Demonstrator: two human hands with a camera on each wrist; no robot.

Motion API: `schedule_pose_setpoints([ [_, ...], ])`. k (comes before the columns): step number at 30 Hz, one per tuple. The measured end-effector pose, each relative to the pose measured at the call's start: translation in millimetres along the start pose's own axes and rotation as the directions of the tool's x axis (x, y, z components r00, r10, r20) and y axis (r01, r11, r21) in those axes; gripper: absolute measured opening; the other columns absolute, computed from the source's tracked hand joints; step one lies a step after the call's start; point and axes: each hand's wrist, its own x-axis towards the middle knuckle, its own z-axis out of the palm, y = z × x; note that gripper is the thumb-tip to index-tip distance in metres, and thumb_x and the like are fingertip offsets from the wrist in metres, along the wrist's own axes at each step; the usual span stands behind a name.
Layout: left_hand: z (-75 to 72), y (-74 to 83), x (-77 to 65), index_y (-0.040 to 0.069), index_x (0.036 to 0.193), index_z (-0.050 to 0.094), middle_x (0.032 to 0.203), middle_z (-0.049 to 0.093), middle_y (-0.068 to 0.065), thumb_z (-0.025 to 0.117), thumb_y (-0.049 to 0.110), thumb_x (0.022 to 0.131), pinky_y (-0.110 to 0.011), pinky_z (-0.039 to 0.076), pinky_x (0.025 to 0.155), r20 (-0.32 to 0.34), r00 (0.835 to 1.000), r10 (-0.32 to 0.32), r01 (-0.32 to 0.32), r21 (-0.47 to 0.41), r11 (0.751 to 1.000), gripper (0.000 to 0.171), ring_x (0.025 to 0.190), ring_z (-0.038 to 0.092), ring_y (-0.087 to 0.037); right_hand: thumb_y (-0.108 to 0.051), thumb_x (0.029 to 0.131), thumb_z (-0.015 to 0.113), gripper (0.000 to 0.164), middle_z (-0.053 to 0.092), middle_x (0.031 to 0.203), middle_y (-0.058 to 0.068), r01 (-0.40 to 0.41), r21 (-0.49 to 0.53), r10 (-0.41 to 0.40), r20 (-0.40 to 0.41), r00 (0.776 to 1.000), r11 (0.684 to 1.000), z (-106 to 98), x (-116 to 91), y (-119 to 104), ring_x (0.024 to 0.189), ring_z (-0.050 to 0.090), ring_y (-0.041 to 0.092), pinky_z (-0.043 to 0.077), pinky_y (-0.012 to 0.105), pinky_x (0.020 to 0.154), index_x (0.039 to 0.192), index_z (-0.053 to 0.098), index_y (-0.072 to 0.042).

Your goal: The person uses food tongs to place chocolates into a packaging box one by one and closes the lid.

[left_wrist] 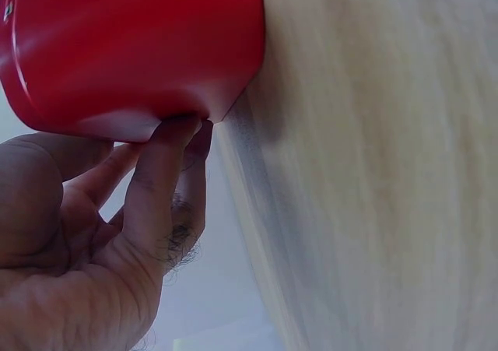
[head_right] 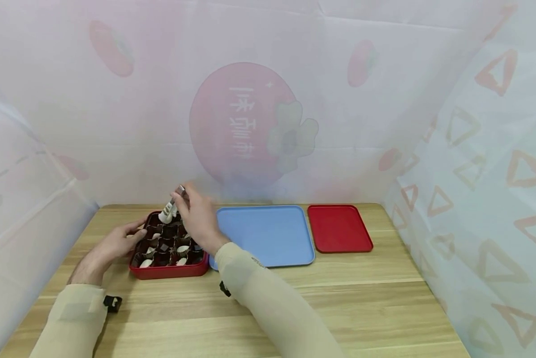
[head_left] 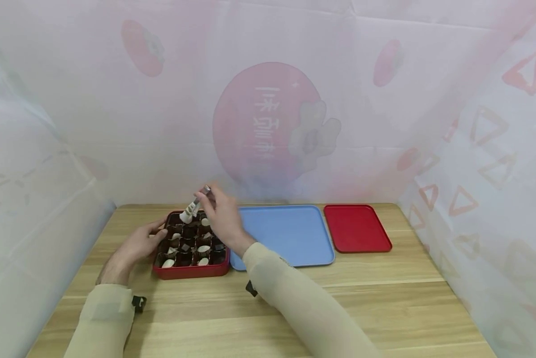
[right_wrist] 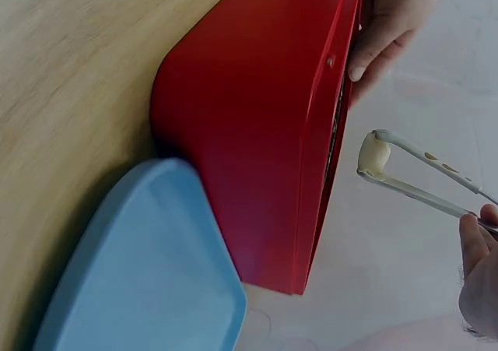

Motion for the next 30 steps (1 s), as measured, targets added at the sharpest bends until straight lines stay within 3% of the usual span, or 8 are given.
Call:
schedule_pose_setpoints([
  [6, 1.1, 0.7, -0.1, 0.004, 0.164, 0.033, 0.156, 0.042, -0.041, 0.047, 0.031, 0.114, -0.074, 0.043, 0.110, -0.007, 1.000, 0.012, -0.012, -0.003, 1.000, 0.059, 0.139, 0.049, -0.061, -0.046, 0.111, 0.047, 0.026, 0.079, 0.126, -0.006, -0.025, -0.081, 0.026, 0.006, 1.000, 0.996, 17.0, 8.7, -3.2, 0.108, 0.077, 0.006, 0.061, 0.016, 0.084, 0.123, 0.061, -0.027],
  [15, 3.0, 0.1, 2.4, 0.005, 0.164, 0.034, 0.157, 0.042, -0.039, 0.046, 0.033, 0.114, -0.074, 0.041, 0.112, -0.011, 1.000, 0.014, -0.014, 0.013, 1.000, 0.059, 0.141, 0.047, -0.061, -0.056, 0.106, 0.038, 0.046, 0.074, 0.135, -0.008, -0.050, -0.043, 0.052, 0.058, 0.997, 0.998, 29.1, 13.7, 1.5, 0.123, 0.072, 0.006, 0.061, 0.021, 0.097, 0.133, 0.058, -0.025],
  [22, 4.3, 0.8, 2.7, 0.005, 0.164, 0.033, 0.156, 0.043, -0.039, 0.047, 0.031, 0.114, -0.074, 0.042, 0.111, -0.011, 1.000, 0.014, -0.014, 0.001, 1.000, 0.058, 0.139, 0.049, -0.061, -0.047, 0.109, 0.047, 0.030, 0.075, 0.135, -0.009, -0.064, 0.009, 0.064, 0.037, 0.997, 0.998, 25.5, 12.4, 4.2, 0.126, 0.071, 0.008, 0.060, 0.023, 0.100, 0.128, 0.058, -0.028],
  [26, 3.9, 0.8, 2.3, 0.006, 0.164, 0.032, 0.155, 0.044, -0.041, 0.047, 0.032, 0.114, -0.073, 0.043, 0.110, -0.006, 1.000, 0.009, -0.009, -0.006, 1.000, 0.059, 0.137, 0.051, -0.061, -0.045, 0.108, 0.049, 0.026, 0.075, 0.136, -0.005, -0.068, 0.081, 0.066, 0.030, 0.997, 0.994, 17.9, 7.8, 6.0, 0.126, 0.071, 0.010, 0.065, 0.022, 0.083, 0.124, 0.058, -0.027],
  [30, 3.6, 0.2, 2.5, 0.007, 0.165, 0.032, 0.155, 0.042, -0.041, 0.046, 0.032, 0.114, -0.075, 0.040, 0.112, 0.000, 1.000, -0.004, 0.004, -0.003, 1.000, 0.059, 0.140, 0.047, -0.062, -0.042, 0.108, 0.051, 0.022, 0.074, 0.136, -0.004, -0.063, 0.113, 0.061, 0.025, 0.998, 0.992, 5.4, 2.8, 7.2, 0.128, 0.070, 0.012, 0.065, 0.024, 0.087, 0.123, 0.058, -0.027],
])
